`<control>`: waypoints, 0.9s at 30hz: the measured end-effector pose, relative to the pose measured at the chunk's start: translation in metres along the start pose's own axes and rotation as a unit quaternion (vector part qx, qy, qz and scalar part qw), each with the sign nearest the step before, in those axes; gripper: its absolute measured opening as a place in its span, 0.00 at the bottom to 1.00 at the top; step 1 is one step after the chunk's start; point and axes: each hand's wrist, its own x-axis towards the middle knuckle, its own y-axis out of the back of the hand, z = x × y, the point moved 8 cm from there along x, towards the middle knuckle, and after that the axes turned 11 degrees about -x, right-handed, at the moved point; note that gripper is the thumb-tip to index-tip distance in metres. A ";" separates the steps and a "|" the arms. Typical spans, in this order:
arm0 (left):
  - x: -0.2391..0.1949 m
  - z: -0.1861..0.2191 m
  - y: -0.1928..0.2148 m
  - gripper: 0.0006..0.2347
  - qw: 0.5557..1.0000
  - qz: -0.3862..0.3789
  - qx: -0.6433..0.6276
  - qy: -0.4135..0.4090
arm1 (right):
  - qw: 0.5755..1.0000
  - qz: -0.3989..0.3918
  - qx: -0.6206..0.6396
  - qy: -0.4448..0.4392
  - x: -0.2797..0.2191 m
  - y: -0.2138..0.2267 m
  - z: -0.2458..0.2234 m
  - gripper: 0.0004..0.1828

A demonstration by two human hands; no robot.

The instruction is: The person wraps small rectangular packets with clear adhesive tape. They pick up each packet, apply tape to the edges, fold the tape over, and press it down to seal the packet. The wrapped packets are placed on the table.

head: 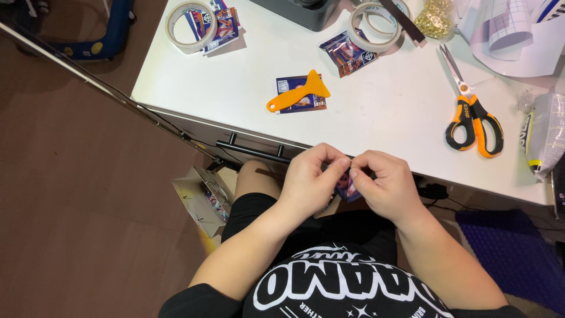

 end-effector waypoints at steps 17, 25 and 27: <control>0.026 0.005 0.006 0.04 0.998 -0.044 -0.048 -0.012 | 0.975 -0.085 0.177 -0.107 -0.004 -0.008 0.052 0.11; 0.021 0.009 0.010 0.23 0.996 0.015 -0.054 -0.067 | 0.964 -0.075 0.218 -0.130 0.015 -0.024 0.056 0.33; 0.024 -0.005 0.003 0.23 0.990 -0.032 -0.136 -0.017 | 0.967 -0.054 0.219 -0.119 0.024 -0.020 0.056 0.41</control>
